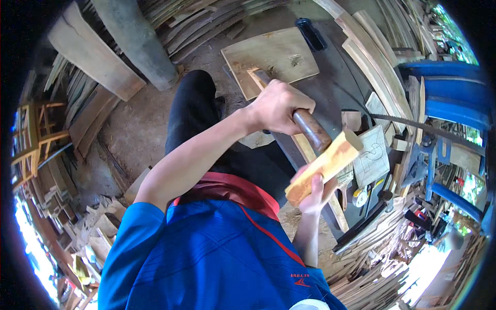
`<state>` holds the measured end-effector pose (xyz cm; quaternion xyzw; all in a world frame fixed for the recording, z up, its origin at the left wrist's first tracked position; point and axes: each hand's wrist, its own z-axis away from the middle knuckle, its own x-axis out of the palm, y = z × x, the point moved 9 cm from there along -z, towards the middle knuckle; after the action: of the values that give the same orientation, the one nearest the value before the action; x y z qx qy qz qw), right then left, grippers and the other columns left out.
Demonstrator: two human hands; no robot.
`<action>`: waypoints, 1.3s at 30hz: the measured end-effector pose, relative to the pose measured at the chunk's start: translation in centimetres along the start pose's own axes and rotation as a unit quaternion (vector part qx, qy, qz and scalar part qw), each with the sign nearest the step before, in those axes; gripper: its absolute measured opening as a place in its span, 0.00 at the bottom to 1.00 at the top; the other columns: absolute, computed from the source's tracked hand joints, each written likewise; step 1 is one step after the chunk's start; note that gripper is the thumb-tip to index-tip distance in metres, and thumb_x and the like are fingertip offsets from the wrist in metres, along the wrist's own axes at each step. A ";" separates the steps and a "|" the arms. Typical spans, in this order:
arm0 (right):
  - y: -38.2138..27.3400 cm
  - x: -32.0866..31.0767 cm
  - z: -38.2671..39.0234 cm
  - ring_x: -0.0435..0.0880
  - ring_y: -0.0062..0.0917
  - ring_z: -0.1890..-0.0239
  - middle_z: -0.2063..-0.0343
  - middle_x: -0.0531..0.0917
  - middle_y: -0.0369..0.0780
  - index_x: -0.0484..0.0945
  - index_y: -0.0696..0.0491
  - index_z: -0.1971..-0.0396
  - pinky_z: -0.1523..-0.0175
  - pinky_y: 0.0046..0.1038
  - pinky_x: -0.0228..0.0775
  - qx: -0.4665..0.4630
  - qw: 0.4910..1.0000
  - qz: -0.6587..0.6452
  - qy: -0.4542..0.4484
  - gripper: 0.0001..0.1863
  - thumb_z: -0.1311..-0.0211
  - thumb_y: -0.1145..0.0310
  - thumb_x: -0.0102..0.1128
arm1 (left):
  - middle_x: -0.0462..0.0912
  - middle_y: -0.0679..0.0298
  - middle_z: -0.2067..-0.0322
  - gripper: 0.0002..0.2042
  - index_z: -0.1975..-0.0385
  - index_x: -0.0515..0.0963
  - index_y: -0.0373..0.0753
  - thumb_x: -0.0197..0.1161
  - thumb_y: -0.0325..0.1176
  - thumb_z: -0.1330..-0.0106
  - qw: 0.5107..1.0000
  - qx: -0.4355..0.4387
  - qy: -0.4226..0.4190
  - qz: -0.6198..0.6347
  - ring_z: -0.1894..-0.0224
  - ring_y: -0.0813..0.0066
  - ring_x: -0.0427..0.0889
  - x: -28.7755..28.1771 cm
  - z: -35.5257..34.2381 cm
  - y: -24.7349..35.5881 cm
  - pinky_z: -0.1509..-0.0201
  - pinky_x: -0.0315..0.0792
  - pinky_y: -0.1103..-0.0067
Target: Using a chisel and a wooden mallet to carve or shape a piece of wood on a workbench.
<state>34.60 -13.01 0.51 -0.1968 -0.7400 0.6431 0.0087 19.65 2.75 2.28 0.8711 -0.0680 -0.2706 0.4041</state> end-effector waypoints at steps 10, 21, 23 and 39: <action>0.2 1.2 -0.2 0.76 0.30 0.78 0.76 0.77 0.45 0.65 0.60 0.53 0.75 0.29 0.71 -0.019 0.981 -0.177 -0.072 0.36 0.43 0.41 0.56 | 0.72 0.60 0.85 0.09 0.84 0.70 0.41 0.65 0.33 0.62 1.000 0.022 -0.004 -0.006 0.79 0.57 0.75 0.2 0.2 -0.6 0.78 0.66 0.67; 1.0 0.4 -1.5 0.77 0.29 0.83 0.83 0.70 0.45 0.66 0.64 0.62 0.81 0.26 0.69 0.040 0.977 -0.207 0.036 0.33 0.44 0.43 0.54 | 0.80 0.64 0.80 0.09 0.81 0.75 0.39 0.69 0.34 0.57 0.997 -0.004 0.067 0.045 0.77 0.69 0.80 -3.8 -0.1 -0.8 0.73 0.72 0.75; 2.0 0.5 -1.8 0.77 0.28 0.82 0.82 0.73 0.44 0.67 0.64 0.60 0.81 0.26 0.69 0.062 0.987 -0.146 -0.003 0.32 0.43 0.45 0.56 | 0.80 0.62 0.80 0.10 0.80 0.75 0.37 0.68 0.35 0.52 0.962 -0.127 0.241 -0.007 0.76 0.72 0.81 -8.3 1.3 -2.2 0.72 0.72 0.76; 8.7 -1.5 -2.5 0.76 0.29 0.82 0.80 0.74 0.44 0.68 0.63 0.63 0.79 0.29 0.72 0.122 0.961 -0.248 -0.020 0.29 0.38 0.45 0.50 | 0.56 0.71 0.89 0.12 0.84 0.59 0.42 0.51 0.23 0.40 0.798 -0.181 0.328 0.471 0.88 0.83 0.52 -13.0 0.7 -7.7 0.83 0.44 0.81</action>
<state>39.07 -10.29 -6.97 0.0087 -0.6816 0.7100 0.1768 7.56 11.77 1.60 0.6789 -0.2831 0.2479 0.6305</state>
